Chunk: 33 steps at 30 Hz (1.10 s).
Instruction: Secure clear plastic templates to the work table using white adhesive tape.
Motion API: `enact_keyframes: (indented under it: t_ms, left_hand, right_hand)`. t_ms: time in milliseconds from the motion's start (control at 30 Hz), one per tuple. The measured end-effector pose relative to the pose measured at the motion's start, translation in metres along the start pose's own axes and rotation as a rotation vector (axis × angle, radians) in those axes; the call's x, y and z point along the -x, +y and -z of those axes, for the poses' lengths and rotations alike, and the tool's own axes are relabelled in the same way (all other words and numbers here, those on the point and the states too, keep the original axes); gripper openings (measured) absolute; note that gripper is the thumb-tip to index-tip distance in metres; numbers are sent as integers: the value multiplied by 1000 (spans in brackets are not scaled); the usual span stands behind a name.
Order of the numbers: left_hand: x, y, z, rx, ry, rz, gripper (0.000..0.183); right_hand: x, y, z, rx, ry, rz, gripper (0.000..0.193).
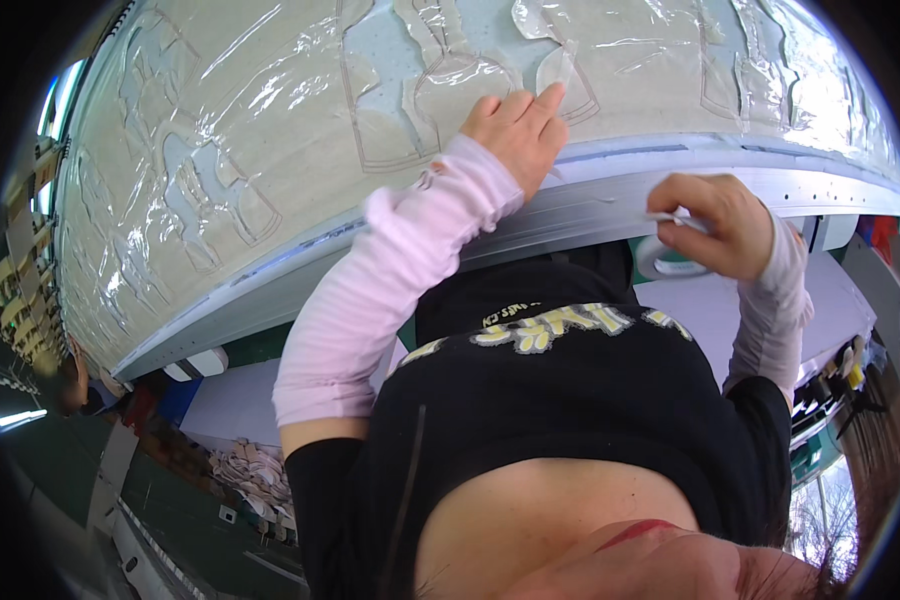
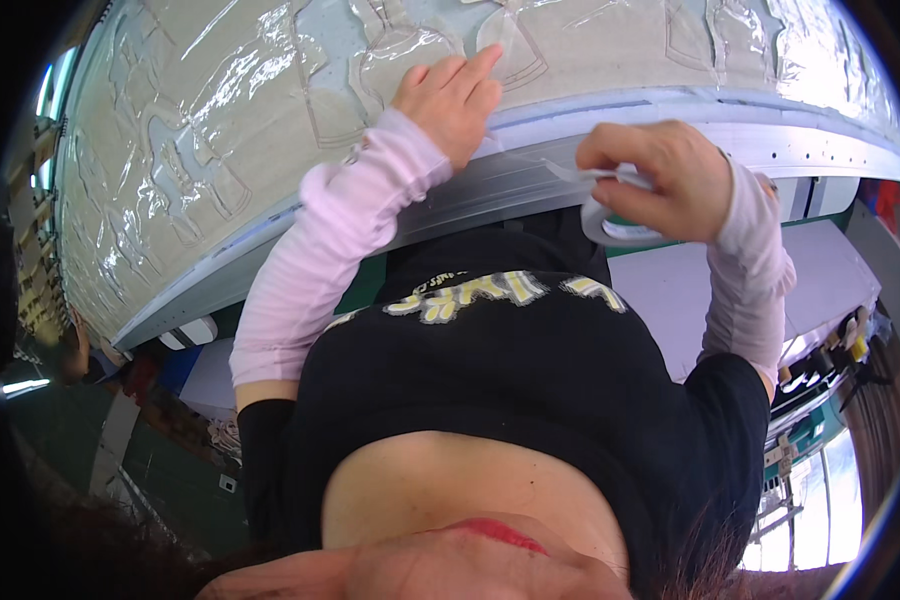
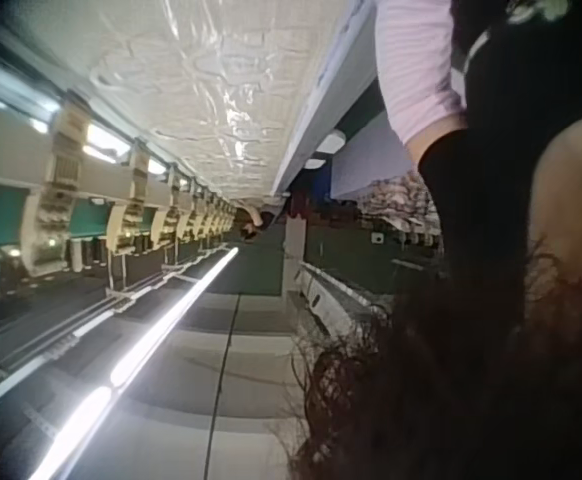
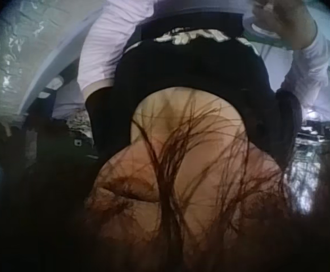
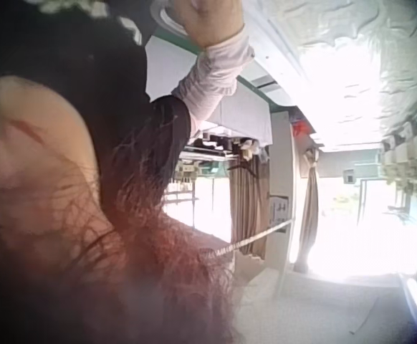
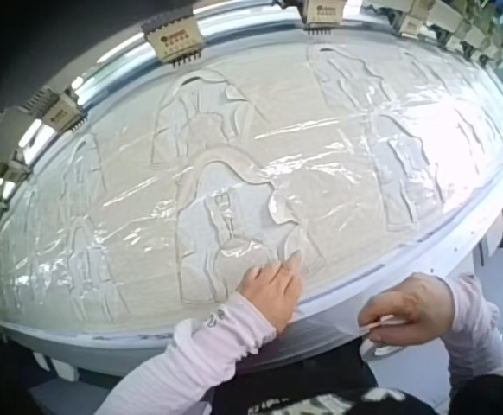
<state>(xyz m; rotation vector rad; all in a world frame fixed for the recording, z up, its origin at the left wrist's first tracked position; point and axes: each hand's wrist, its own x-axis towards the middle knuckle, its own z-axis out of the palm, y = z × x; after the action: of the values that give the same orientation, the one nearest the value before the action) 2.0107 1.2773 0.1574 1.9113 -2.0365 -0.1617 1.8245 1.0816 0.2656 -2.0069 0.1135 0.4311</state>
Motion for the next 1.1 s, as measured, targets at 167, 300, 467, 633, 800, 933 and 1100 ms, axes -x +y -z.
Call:
enact_keyframes:
  t_ms: [167, 300, 467, 633, 800, 933, 1100]
  left_hand:
    - [-8, 0, -35, -14, 1, 49, 22]
    - [-2, 7, -30, 30, -27, 120, 33]
    - [2, 14, -13, 177, 5, 177, 49]
    - [21, 24, -12, 503, 50, 170, 48]
    - [42, 34, -5, 684, 82, 344, 41]
    - [45, 19, 8, 396, 151, 432, 36]
    - [28, -11, -10, 113, 6, 245, 49]
  right_hand:
    - [12, -9, 23, -16, -67, -75, 19]
    - [10, -9, 37, -83, -144, -108, 15]
    - [-8, -3, 29, 139, -55, -84, 10]
    - [-36, 2, 29, 318, -88, -65, 17]
    - [-58, -3, 34, 370, -129, 0, 19]
    - [-71, -12, 33, 322, -243, 61, 21]
    - [-71, -27, 39, 1, -491, 104, 21]
